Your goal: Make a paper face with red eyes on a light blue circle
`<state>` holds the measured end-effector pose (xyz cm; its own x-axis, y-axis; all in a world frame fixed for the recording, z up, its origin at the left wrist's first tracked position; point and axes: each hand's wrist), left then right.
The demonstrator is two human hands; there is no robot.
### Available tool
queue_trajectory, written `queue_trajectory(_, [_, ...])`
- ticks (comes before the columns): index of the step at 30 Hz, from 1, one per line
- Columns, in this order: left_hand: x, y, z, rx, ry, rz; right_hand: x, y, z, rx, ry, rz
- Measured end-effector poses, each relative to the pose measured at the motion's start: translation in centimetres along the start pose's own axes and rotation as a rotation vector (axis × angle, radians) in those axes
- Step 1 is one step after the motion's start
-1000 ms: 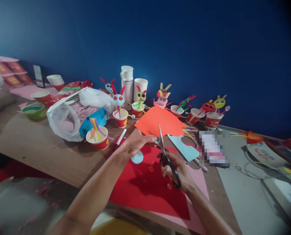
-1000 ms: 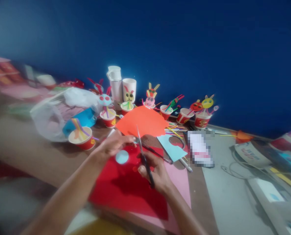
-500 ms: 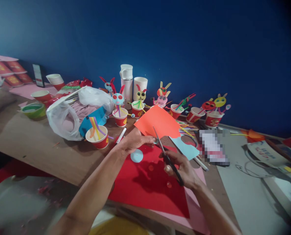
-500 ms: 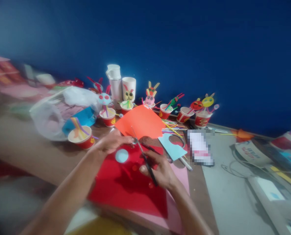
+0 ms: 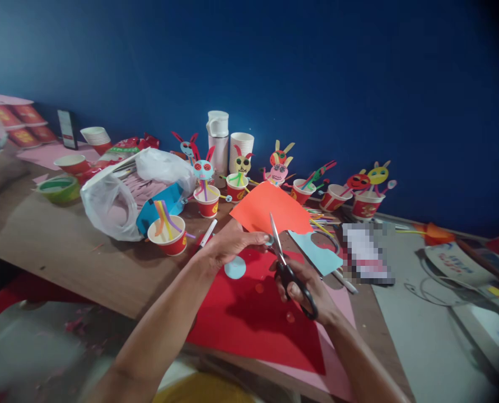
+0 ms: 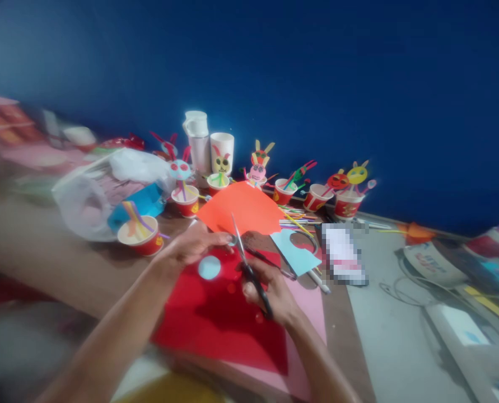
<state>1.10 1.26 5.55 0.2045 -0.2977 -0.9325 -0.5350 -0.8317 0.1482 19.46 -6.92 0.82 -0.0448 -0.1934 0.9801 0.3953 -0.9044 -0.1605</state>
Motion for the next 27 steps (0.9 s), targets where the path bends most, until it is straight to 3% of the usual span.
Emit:
queue_trajectory(11, [0.0,0.0,-0.3,0.016,0.007,-0.035,-0.5,0.0,-0.8,-0.09,-0.035,0.015])
queue_trajectory(17, [0.0,0.1,-0.2,-0.016,-0.02,-0.013,-0.2,0.3,-0.6,-0.078,-0.019,-0.038])
queue_trajectory(27, [0.1,0.1,0.2,-0.016,-0.039,0.024,0.1,0.2,0.6,-0.035,0.138,0.032])
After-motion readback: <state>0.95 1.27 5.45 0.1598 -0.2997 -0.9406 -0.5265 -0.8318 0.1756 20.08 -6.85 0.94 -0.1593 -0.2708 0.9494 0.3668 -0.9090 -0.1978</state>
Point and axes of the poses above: each hand's wrist, its own y-axis away from the middle knuckle, its own z-axis out of the back of the hand, x = y × z, and after that the axes turned 7 degrees about z, right-handed
